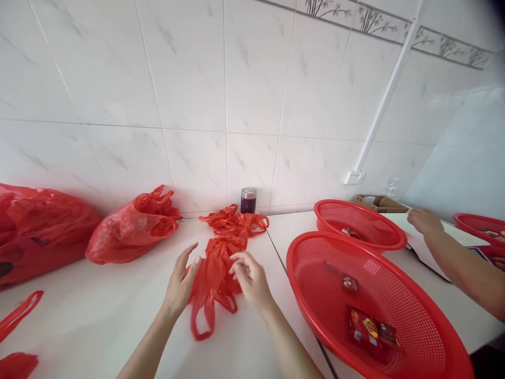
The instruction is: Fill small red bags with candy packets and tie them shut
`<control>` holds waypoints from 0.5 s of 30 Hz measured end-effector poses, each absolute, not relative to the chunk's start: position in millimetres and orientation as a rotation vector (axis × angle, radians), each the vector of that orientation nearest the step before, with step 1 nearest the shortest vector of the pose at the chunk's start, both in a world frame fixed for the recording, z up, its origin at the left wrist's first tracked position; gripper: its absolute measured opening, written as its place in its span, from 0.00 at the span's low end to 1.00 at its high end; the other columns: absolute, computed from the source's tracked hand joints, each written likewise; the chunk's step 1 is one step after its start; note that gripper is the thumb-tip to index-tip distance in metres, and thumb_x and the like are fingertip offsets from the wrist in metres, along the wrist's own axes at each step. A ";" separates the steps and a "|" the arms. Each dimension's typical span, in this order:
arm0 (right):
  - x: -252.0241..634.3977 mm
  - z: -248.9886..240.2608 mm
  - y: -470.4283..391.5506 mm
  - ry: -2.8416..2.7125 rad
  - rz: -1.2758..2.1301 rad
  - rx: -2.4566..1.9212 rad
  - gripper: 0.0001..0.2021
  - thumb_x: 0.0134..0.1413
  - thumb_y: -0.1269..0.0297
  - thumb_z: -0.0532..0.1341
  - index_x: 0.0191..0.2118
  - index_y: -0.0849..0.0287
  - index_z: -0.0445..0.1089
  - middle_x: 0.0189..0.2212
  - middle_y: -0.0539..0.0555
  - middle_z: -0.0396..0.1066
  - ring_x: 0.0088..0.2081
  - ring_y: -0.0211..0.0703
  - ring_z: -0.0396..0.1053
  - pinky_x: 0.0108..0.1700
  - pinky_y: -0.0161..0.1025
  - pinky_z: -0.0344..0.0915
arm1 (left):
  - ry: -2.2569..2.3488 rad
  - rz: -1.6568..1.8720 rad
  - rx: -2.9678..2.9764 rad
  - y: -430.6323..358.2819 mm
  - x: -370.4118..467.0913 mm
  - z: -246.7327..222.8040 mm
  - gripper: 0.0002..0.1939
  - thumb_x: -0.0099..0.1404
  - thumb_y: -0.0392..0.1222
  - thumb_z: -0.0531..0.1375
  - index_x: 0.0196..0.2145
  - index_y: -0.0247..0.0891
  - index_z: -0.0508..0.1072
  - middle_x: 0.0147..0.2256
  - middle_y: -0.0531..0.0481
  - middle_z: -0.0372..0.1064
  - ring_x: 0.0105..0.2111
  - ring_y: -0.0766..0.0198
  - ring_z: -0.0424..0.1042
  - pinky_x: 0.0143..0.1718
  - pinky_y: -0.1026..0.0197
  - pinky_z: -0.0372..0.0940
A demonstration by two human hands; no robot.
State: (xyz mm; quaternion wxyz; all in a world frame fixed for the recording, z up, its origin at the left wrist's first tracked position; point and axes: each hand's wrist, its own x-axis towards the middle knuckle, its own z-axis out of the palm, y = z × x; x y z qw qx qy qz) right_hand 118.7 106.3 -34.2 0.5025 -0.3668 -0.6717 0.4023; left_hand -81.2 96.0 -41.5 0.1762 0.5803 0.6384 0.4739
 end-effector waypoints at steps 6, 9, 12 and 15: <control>108.3 -69.3 126.9 -1.581 0.587 -1.265 0.22 0.46 0.62 0.64 0.50 0.53 0.68 0.47 0.57 0.69 0.49 0.51 0.66 0.52 0.47 0.61 | 1.984 0.844 1.789 96.0 -62.7 -62.0 0.41 0.51 0.51 0.64 0.63 0.52 0.57 0.66 0.40 0.46 0.60 0.38 0.56 0.51 0.42 0.60; 107.0 -88.6 132.3 -1.594 0.786 -1.191 0.12 0.48 0.63 0.62 0.41 0.54 0.71 0.39 0.53 0.73 0.41 0.47 0.70 0.47 0.43 0.64 | 1.982 0.832 1.813 103.8 -69.3 -80.5 0.29 0.53 0.37 0.59 0.53 0.50 0.70 0.55 0.45 0.67 0.51 0.45 0.68 0.46 0.50 0.63; 113.2 -93.4 138.0 -1.447 0.769 -1.167 0.11 0.58 0.58 0.53 0.40 0.56 0.68 0.38 0.54 0.73 0.41 0.44 0.70 0.46 0.41 0.65 | 2.016 0.952 1.725 120.5 -96.7 -76.7 0.20 0.56 0.33 0.53 0.44 0.44 0.75 0.40 0.48 0.77 0.40 0.53 0.74 0.40 0.56 0.65; 118.4 -91.0 142.3 -1.291 0.743 -1.130 0.18 0.62 0.53 0.47 0.44 0.59 0.65 0.39 0.56 0.72 0.41 0.43 0.70 0.43 0.39 0.65 | 2.113 1.174 1.557 146.5 -126.4 -52.2 0.15 0.63 0.36 0.51 0.44 0.37 0.72 0.37 0.46 0.76 0.38 0.55 0.74 0.37 0.58 0.66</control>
